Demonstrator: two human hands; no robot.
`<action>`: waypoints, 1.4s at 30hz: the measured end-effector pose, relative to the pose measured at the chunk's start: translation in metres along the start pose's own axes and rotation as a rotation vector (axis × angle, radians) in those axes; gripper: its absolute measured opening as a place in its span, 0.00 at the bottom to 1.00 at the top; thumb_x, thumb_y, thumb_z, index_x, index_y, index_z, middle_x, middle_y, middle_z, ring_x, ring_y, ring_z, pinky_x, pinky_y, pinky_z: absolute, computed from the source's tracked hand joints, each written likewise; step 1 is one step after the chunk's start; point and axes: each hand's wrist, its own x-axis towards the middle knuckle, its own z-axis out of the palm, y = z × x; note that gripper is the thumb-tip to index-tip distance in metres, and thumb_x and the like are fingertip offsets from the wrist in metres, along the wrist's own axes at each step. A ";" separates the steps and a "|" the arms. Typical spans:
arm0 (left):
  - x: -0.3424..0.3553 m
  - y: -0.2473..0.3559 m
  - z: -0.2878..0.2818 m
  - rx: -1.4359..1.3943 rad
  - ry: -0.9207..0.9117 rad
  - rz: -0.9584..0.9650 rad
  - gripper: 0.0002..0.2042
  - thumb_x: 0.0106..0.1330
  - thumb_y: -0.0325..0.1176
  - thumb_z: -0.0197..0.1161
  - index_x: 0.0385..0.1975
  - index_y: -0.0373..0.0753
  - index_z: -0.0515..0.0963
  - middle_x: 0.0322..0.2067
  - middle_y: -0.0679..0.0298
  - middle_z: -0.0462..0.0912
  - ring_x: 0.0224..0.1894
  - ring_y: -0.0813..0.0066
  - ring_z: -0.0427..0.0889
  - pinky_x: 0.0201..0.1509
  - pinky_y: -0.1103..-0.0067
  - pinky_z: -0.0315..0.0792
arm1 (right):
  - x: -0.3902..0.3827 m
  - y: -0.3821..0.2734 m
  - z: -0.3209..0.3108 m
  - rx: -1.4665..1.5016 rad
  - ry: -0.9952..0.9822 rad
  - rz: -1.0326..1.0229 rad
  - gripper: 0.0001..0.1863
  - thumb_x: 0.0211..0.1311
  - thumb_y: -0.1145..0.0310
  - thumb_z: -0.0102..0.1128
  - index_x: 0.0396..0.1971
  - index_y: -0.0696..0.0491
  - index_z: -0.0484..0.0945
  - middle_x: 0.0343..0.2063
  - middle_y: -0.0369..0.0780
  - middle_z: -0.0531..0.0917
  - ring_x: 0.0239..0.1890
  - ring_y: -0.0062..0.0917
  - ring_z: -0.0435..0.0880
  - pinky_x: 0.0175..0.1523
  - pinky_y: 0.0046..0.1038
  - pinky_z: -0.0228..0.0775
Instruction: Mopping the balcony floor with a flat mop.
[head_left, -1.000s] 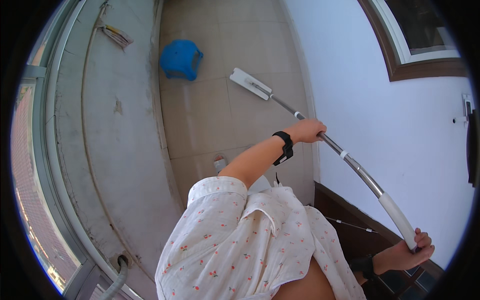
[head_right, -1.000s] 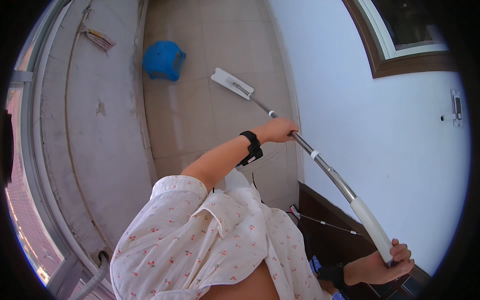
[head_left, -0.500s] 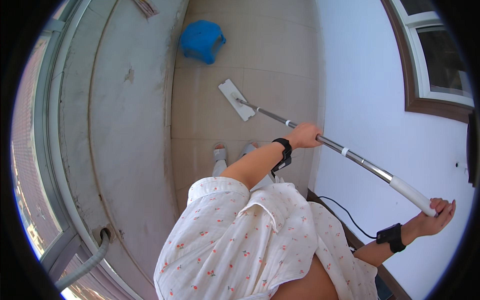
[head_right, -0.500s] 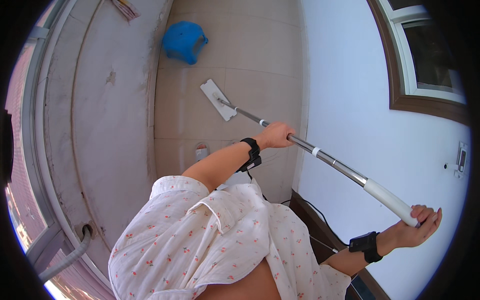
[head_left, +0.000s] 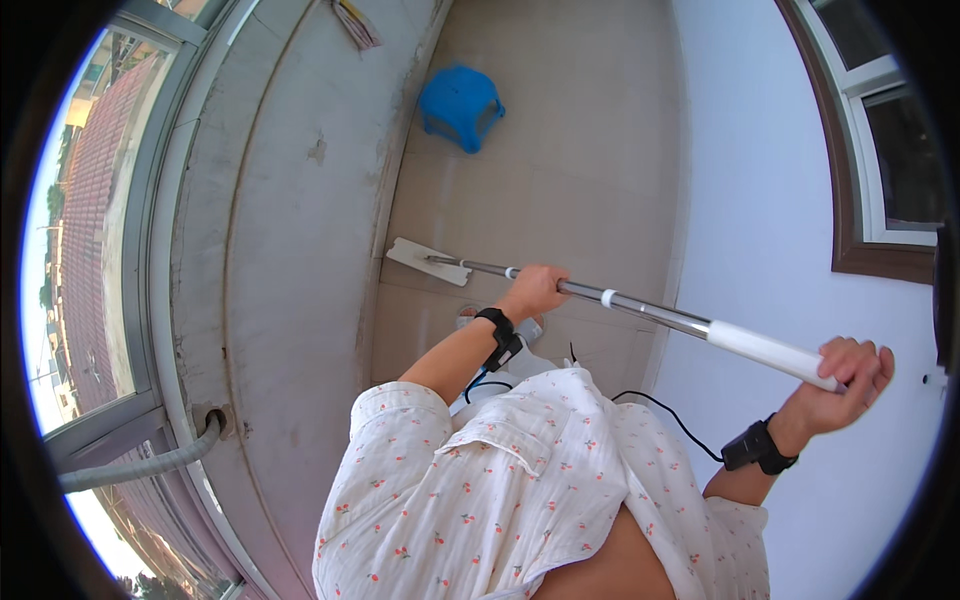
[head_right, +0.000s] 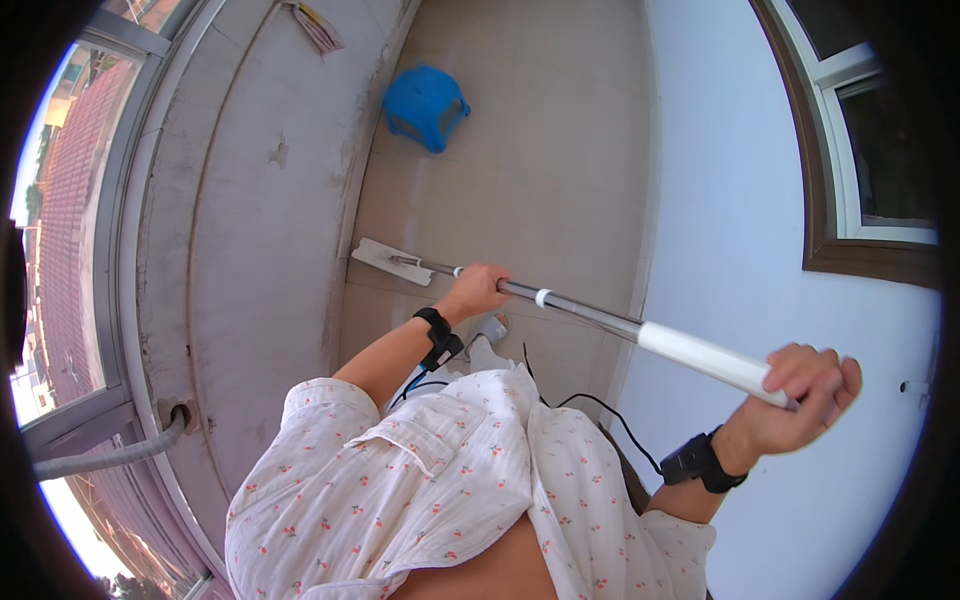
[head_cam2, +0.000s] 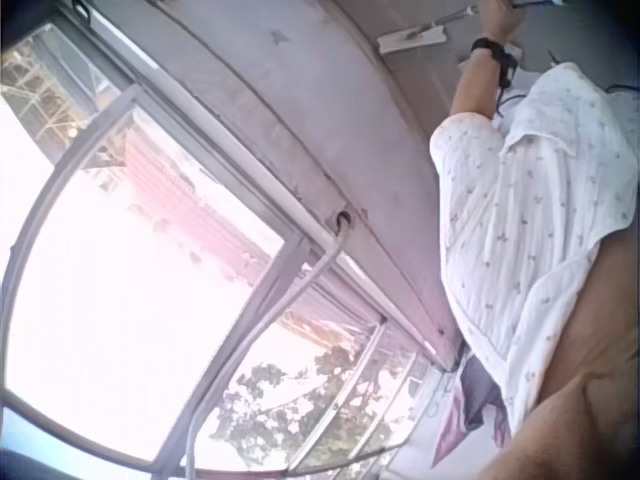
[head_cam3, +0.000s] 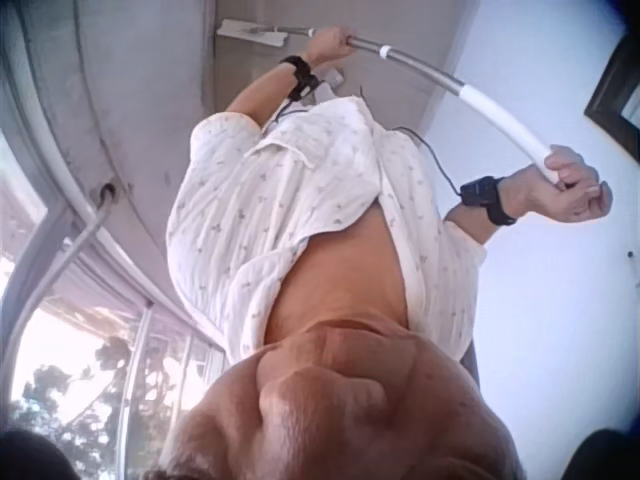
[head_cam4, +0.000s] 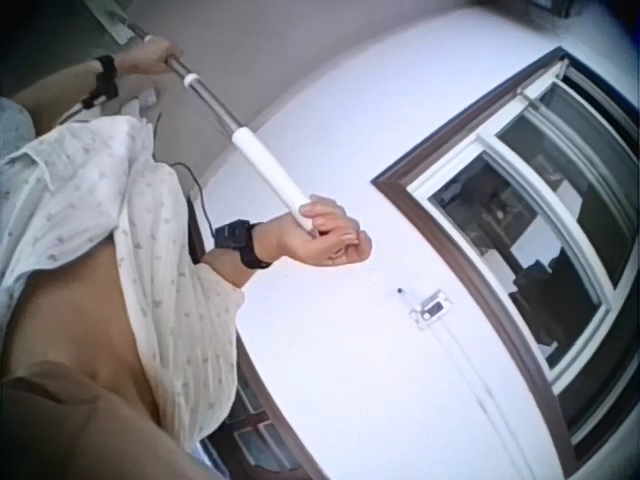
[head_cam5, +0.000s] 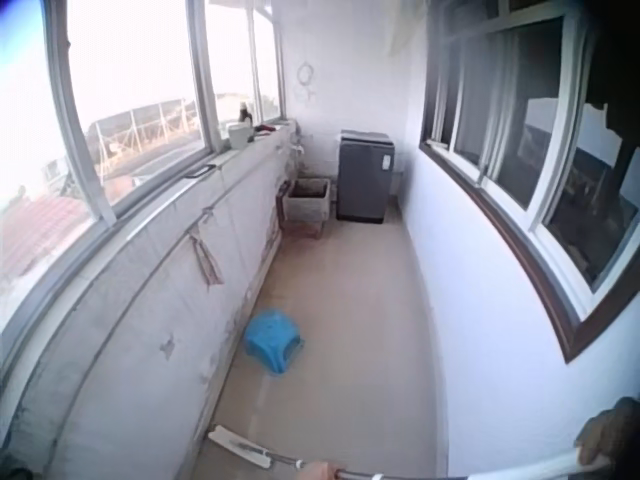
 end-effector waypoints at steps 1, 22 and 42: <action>0.009 0.008 0.000 0.012 0.036 0.077 0.06 0.44 0.31 0.60 0.17 0.37 0.72 0.18 0.54 0.74 0.25 0.51 0.73 0.28 0.66 0.67 | 0.005 -0.011 -0.005 -0.013 0.073 -0.006 0.07 0.62 0.70 0.45 0.37 0.56 0.66 0.11 0.33 0.64 0.10 0.15 0.61 0.21 0.19 0.59; 0.108 -0.040 -0.040 -0.039 0.591 0.067 0.03 0.47 0.27 0.60 0.20 0.36 0.74 0.25 0.56 0.77 0.36 0.54 0.75 0.39 0.66 0.68 | 0.021 0.017 0.106 0.290 -0.617 -0.097 0.06 0.61 0.77 0.40 0.38 0.56 0.63 0.10 0.32 0.63 0.09 0.16 0.62 0.24 0.26 0.65; 0.095 -0.136 -0.107 0.088 0.656 -0.159 0.06 0.49 0.30 0.62 0.27 0.38 0.77 0.32 0.55 0.78 0.40 0.50 0.72 0.45 0.65 0.68 | 0.012 0.046 0.184 0.638 -1.081 0.202 0.16 0.61 0.62 0.46 0.16 0.52 0.68 0.08 0.33 0.68 0.11 0.21 0.68 0.31 0.29 0.65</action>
